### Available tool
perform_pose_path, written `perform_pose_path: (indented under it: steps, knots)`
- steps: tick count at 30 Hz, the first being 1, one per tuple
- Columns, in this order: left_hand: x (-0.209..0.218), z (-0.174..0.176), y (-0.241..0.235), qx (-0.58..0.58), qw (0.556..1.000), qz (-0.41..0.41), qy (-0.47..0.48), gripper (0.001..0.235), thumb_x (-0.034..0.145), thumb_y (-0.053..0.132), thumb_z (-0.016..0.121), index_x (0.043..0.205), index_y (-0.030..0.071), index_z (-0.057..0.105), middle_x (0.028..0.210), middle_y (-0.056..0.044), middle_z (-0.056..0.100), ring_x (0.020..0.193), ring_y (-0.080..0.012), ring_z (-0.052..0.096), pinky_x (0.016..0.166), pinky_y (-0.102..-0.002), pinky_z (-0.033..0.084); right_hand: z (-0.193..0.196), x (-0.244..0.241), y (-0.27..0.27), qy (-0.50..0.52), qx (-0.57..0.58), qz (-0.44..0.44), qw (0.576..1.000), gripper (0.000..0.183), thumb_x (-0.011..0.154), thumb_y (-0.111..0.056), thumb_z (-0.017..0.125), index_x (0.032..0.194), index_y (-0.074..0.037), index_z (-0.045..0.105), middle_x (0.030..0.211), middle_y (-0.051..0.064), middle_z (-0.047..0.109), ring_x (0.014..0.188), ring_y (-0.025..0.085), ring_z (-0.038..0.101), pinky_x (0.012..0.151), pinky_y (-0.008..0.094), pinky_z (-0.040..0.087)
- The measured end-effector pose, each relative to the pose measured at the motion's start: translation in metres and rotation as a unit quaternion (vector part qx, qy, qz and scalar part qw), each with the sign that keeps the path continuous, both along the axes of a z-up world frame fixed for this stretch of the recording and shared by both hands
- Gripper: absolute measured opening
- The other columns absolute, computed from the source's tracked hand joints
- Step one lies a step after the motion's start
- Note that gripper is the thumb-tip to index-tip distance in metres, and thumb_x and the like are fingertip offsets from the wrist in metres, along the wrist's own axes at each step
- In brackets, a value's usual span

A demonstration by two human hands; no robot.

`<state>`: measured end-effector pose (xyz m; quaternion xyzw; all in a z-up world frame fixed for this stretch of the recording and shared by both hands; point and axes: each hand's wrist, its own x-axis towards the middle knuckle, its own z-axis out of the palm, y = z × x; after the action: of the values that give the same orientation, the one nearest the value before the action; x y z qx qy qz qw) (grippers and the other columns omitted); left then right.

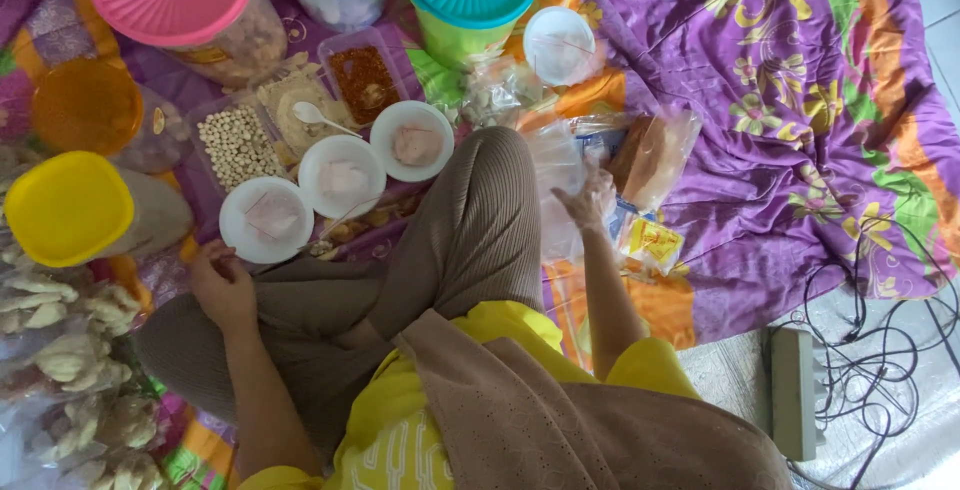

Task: The person sits on a mat and packs small portions of snacks into clear plastic bags. They open a bag, scoop items from bowls and containers, place them inside, and set the filled bag aside. The process repeats with multiple bags.

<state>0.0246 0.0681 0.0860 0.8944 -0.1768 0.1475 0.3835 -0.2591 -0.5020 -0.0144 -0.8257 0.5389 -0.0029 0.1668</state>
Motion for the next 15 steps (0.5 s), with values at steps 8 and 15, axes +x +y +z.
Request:
perform_pose_path:
  steps: [8,15]
  knots:
    - [-0.002,-0.004,0.003,0.028,0.999,0.005,0.019,0.034,0.096,-0.021,0.061,0.124,-0.003,0.064,0.101,-0.015,0.070,0.096,-0.0304,0.065,0.089,-0.043,0.051,-0.038,0.015,-0.035,-0.047,0.005,-0.042,0.998,0.074,0.066,-0.076,0.081,0.129,-0.046,0.058,0.135,0.001,0.056,0.124,0.025,0.062,0.101,0.038,0.052]
    - [0.002,-0.004,0.002,0.028,0.999,0.004,0.024,0.032,0.097,-0.021,0.061,0.124,-0.004,0.063,0.101,-0.019,0.070,0.095,-0.0338,0.066,0.082,-0.042,0.055,-0.073,0.012,-0.048,-0.039,-0.004,-0.072,0.997,0.052,0.068,-0.084,0.075,0.103,-0.048,0.062,0.125,-0.009,0.055,0.120,0.019,0.063,0.100,0.035,0.051]
